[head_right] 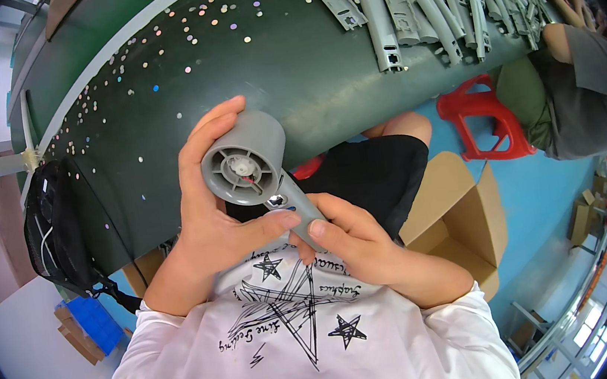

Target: Assembling the outer casing and internal components of small handheld fans at a factory production line.

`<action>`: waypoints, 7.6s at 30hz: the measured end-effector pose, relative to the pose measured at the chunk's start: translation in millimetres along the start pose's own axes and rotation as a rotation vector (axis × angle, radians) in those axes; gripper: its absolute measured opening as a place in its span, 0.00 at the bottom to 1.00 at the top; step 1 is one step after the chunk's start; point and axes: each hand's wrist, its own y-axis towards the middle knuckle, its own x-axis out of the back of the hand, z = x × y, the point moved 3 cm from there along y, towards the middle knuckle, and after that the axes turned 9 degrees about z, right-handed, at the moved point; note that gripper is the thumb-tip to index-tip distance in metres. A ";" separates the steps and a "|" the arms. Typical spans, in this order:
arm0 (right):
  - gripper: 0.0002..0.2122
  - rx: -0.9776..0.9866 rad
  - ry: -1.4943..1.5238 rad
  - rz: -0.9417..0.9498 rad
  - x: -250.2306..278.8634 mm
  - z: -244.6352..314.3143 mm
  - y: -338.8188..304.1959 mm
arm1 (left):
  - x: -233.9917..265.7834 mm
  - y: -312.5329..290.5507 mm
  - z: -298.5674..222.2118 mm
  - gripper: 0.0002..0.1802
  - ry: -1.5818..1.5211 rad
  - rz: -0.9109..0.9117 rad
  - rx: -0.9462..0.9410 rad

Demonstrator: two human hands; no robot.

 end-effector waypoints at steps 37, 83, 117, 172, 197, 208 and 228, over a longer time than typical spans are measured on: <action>0.19 -0.166 0.383 0.060 3.0 4.1 -1.3 | 7.8 8.0 9.4 0.31 -0.077 0.116 0.077; 0.26 0.164 -0.170 0.038 -6.0 29.5 -24.1 | 18.7 -9.9 10.1 0.36 -0.616 -0.031 -0.264; 0.24 0.170 -0.404 -0.044 -7.3 38.0 -10.4 | 20.5 -10.9 15.1 0.38 -0.546 -0.064 -0.279; 0.25 0.490 -1.274 -0.324 -24.9 43.2 4.4 | 19.4 -11.4 16.7 0.37 -0.445 -0.043 -0.379; 0.26 0.429 -1.418 -0.424 -17.9 42.5 6.8 | 0.6 -15.8 -3.7 0.57 -0.160 -0.230 -0.092; 0.17 0.038 -0.195 -0.080 -2.5 31.4 -9.2 | 3.0 -17.7 -3.4 0.51 -0.156 -0.260 -0.102; 0.13 0.026 -0.512 -0.137 -4.7 36.5 -19.9 | -10.8 -11.0 1.5 0.51 -0.165 -0.120 -0.291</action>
